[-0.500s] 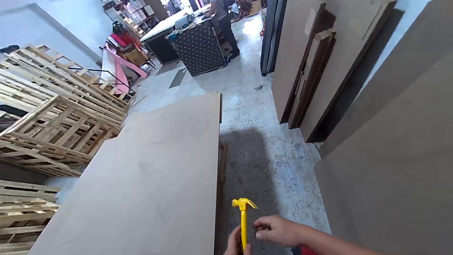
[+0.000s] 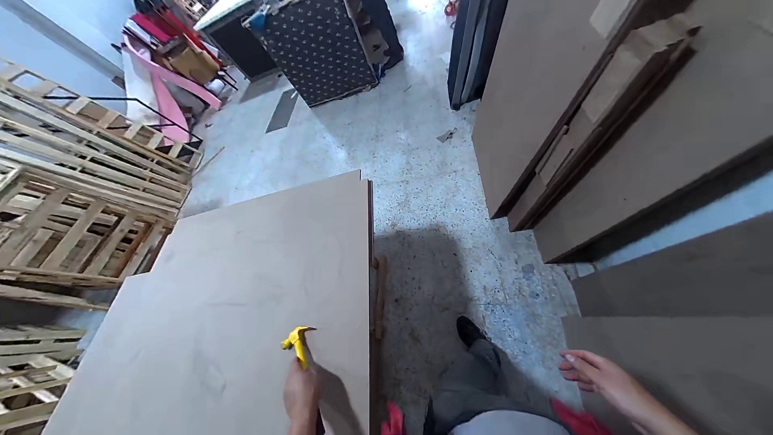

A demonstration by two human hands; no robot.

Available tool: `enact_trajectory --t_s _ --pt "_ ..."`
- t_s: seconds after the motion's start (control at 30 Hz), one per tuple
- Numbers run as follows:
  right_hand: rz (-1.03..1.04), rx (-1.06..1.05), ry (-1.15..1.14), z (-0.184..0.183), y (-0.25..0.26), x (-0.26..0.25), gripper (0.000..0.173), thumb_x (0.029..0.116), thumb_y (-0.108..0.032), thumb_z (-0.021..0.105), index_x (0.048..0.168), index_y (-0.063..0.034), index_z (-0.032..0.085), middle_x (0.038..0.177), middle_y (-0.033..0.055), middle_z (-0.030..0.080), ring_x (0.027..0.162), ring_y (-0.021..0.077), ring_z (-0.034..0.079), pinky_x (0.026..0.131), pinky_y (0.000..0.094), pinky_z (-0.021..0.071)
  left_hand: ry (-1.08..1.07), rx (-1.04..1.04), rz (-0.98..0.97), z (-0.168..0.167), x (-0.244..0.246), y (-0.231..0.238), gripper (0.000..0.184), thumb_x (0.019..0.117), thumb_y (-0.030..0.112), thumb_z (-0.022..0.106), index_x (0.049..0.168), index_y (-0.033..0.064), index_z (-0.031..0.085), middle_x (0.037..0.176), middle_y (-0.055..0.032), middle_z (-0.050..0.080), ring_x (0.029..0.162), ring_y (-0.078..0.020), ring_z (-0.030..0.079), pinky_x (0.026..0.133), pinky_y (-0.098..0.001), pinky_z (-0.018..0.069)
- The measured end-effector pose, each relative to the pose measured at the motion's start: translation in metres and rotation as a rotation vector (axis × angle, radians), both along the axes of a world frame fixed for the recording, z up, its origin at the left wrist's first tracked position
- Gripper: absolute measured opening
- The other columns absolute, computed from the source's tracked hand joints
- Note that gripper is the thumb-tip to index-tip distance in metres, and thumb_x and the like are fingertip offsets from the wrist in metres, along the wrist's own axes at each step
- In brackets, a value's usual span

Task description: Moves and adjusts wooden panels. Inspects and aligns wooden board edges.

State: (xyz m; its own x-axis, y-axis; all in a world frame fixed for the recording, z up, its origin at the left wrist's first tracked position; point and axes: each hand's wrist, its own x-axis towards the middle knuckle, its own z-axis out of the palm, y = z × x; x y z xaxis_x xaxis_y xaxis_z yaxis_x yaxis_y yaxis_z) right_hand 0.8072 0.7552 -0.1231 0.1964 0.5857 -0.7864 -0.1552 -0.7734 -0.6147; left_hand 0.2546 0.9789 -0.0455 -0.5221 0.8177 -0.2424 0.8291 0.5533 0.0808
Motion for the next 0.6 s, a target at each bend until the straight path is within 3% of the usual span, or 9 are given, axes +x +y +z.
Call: enact_trajectory --t_s 0.07,0.13,0.3,0.5,0.6 --pt "-0.019 0.021 0.002 0.010 0.052 0.008 0.035 0.1089 -0.029 0.052 0.132 -0.0045 0.061 0.113 0.0127 0.075 0.100 0.0237 0.075 0.088 0.0413 0.0609 0.069 0.023 -0.019 0.000 0.016 0.056 0.045 0.1015 0.020 0.056 0.143 0.0035 0.055 0.145 -0.0257 0.054 0.131 -0.0420 0.056 0.105 -0.0590 0.0495" --pt "0.033 0.054 0.009 0.012 0.106 0.014 0.036 0.1091 -0.029 0.051 0.134 -0.0045 0.061 0.115 0.0122 0.074 0.101 0.0232 0.074 0.089 0.0416 0.0610 0.032 0.059 -0.157 0.012 0.042 0.115 0.055 0.0989 0.025 0.063 0.147 -0.0009 0.051 0.152 -0.0287 0.046 0.140 -0.0437 0.047 0.113 -0.0581 0.0430" --pt "0.298 0.093 0.053 0.011 0.269 0.008 0.041 0.1088 -0.036 0.051 0.137 -0.0081 0.060 0.122 0.0090 0.073 0.107 0.0194 0.073 0.095 0.0391 0.0596 -0.075 0.058 -0.498 0.027 0.137 0.287 0.059 0.0983 0.034 0.067 0.146 0.0017 0.054 0.152 -0.0249 0.047 0.140 -0.0411 0.048 0.114 -0.0576 0.0421" --pt "0.795 0.138 0.347 -0.010 0.484 -0.086 0.061 0.1018 -0.046 0.061 0.148 -0.0069 0.050 0.133 0.0169 0.066 0.120 0.0291 0.066 0.105 0.0497 0.0519 -0.011 -0.014 -0.737 -0.006 0.246 0.476 0.067 0.0936 0.044 0.072 0.145 0.0041 0.055 0.151 -0.0222 0.050 0.141 -0.0423 0.045 0.114 -0.0646 0.0374" --pt "0.877 -0.025 0.538 -0.029 0.523 -0.148 0.075 0.0972 -0.052 0.066 0.152 -0.0066 0.043 0.133 0.0203 0.063 0.116 0.0314 0.065 0.102 0.0509 0.0514 0.101 -0.275 -0.791 -0.033 0.269 0.525 0.063 0.0933 0.050 0.070 0.136 0.0040 0.062 0.143 -0.0197 0.058 0.138 -0.0389 0.050 0.116 -0.0617 0.0347"
